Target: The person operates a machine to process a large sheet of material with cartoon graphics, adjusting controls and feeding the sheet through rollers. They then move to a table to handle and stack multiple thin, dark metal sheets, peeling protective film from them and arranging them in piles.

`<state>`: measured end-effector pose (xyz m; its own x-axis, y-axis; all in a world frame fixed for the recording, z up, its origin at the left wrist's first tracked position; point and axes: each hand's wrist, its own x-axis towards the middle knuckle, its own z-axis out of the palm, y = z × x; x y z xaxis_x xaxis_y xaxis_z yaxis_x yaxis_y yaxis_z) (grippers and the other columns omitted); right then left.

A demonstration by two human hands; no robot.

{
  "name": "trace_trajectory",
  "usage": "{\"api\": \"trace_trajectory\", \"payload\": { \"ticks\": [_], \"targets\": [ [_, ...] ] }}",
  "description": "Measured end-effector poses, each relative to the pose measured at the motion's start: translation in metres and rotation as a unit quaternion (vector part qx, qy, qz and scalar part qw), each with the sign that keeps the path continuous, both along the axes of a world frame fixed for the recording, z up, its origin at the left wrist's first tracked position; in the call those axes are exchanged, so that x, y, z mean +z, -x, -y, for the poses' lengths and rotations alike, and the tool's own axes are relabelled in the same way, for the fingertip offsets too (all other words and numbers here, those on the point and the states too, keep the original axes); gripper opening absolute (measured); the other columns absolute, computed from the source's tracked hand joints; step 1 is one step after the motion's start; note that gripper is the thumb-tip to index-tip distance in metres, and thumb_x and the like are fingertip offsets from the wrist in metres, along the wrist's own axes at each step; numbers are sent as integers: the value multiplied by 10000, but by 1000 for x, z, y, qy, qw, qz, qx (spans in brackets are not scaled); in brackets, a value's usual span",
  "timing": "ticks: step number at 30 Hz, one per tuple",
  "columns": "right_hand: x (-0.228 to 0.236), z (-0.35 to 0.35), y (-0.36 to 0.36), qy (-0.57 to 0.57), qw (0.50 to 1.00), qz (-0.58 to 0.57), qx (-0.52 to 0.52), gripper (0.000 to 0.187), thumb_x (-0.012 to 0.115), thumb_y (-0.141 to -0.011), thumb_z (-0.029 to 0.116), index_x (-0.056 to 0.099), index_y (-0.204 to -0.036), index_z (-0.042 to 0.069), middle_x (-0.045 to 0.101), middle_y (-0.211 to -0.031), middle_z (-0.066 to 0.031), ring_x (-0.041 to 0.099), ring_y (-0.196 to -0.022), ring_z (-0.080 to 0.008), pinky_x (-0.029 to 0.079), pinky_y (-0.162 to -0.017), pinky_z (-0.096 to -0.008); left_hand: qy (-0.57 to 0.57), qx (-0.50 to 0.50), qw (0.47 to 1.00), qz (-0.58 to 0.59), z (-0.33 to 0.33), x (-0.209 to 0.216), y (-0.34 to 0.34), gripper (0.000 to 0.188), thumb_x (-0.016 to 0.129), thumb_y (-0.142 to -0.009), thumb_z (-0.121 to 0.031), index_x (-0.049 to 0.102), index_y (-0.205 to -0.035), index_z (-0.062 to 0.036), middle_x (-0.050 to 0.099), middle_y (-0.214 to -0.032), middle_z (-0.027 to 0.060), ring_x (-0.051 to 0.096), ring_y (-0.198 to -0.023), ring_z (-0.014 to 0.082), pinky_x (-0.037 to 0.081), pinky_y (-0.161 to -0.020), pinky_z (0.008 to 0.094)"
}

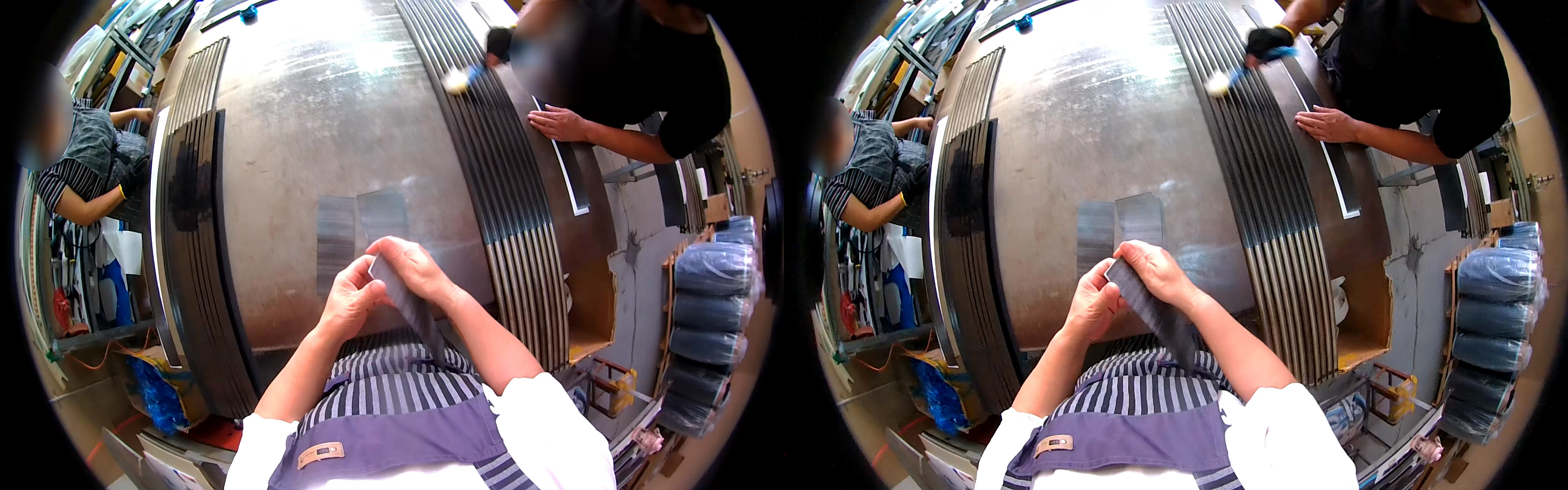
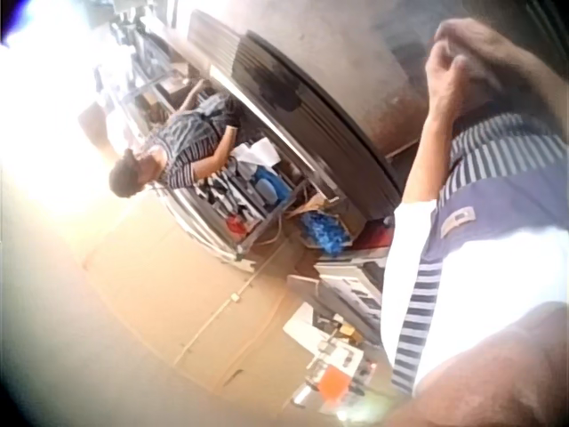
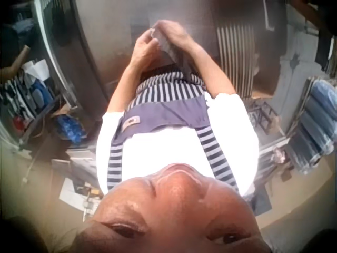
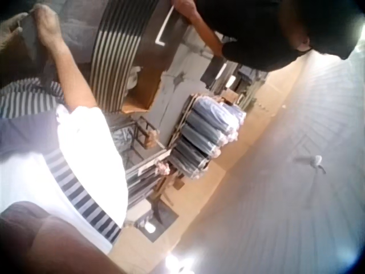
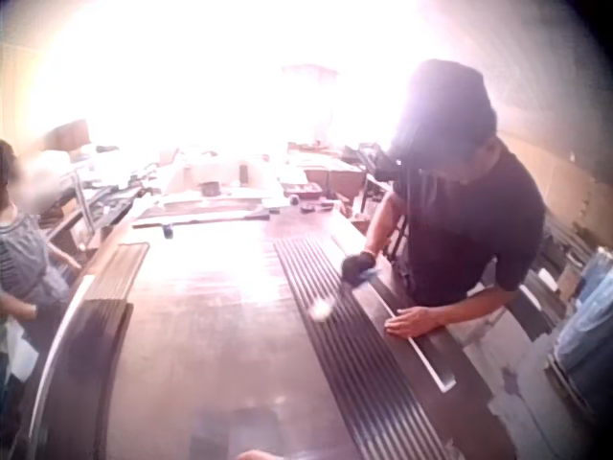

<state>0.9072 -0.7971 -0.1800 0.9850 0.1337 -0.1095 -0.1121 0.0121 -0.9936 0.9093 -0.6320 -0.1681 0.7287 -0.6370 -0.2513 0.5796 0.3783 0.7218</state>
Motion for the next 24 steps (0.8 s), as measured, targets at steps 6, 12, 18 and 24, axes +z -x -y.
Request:
{"api": "trace_trajectory", "payload": {
  "ticks": [6,12,18,24],
  "targets": [
    [17,-8,-6,-121,979,-153,51,565,399,-961,523,617,-1053,10,627,-893,-55,583,-782,-120,477,-679,-256,-44,12,998,37,-5,15,-7,290,695,-839,-147,587,-1064,0,629,-988,57,620,-837,132,539,-723,273],
    [14,-23,-13,-138,968,-192,-79,517,421,-969,494,641,-864,38,601,-802,4,507,-743,-67,432,-684,-231,-368,117,754,530,-2,0,-32,153,655,-749,34,577,-881,29,609,-841,146,617,-746,225,488,-637,348],
    [-17,-17,-27,-183,950,-118,-226,420,476,-974,401,604,-782,50,548,-673,39,466,-593,-48,394,-528,-217,-83,73,994,-7,11,-6,10,334,613,-901,-99,488,-1200,-20,598,-1044,26,549,-957,91,440,-836,245],
    [-15,-32,-21,-236,920,-216,-228,381,512,-951,404,627,-840,58,586,-738,-4,509,-618,-86,417,-554,-234,-208,86,954,201,3,-34,17,181,600,-889,-27,623,-1065,8,663,-914,28,573,-836,73,470,-752,226]
  ]
}}
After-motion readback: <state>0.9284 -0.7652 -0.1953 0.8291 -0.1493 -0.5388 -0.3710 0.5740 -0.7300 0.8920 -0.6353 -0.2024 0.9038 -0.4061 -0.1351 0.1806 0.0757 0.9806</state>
